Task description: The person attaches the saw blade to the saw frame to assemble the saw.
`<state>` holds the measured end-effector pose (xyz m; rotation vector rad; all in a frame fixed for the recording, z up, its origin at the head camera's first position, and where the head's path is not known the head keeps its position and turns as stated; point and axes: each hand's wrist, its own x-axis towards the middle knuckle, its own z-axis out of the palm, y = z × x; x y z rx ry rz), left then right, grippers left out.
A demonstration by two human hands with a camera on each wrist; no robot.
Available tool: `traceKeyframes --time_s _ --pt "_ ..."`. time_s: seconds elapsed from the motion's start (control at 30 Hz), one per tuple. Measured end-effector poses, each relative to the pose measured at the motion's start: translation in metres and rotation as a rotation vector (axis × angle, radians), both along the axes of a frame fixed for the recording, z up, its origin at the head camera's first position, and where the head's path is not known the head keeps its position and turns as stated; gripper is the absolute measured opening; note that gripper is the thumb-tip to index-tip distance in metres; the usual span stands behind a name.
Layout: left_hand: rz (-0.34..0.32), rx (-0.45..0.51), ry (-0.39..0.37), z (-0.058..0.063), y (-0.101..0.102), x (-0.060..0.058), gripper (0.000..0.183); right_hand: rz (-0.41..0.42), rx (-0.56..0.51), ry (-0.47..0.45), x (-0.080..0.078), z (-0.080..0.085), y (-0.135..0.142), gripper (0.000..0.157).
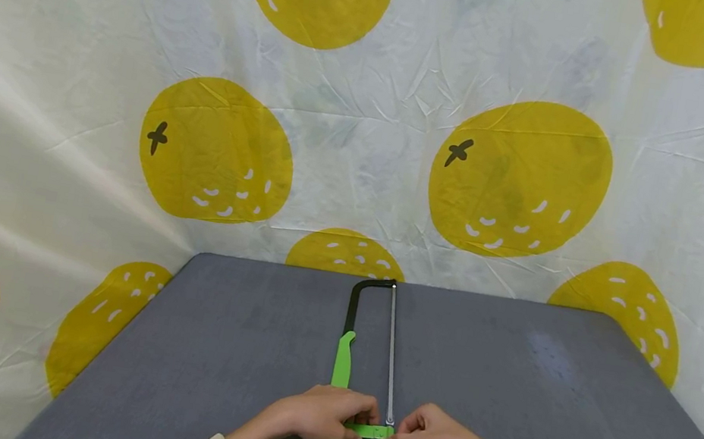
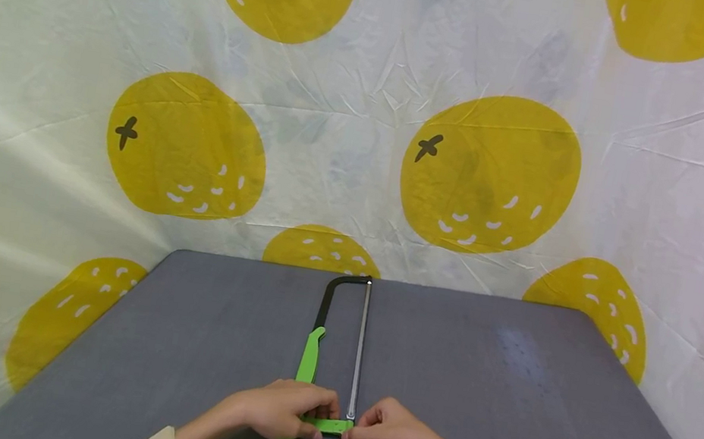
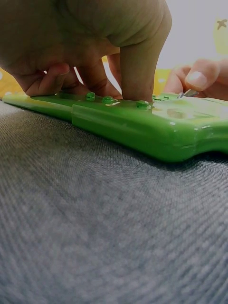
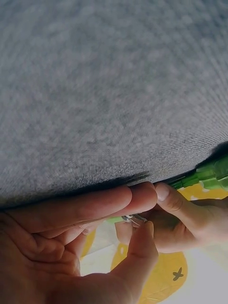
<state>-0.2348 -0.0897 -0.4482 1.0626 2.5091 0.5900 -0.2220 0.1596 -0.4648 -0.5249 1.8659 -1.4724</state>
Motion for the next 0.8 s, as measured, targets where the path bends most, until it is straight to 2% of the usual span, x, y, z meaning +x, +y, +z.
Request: traceKeyframes --time_s 0.43,0.8 --pt "-0.005 0.01 -0.022 -0.0018 -0.0005 -0.002 0.018 0.032 -0.019 -0.029 -0.0024 -0.0004 0.0012 0.026" --pt "-0.003 0.009 -0.016 -0.0012 0.0 -0.0007 0.018 0.044 -0.016 -0.02 -0.0022 0.0009 0.0004 0.038"
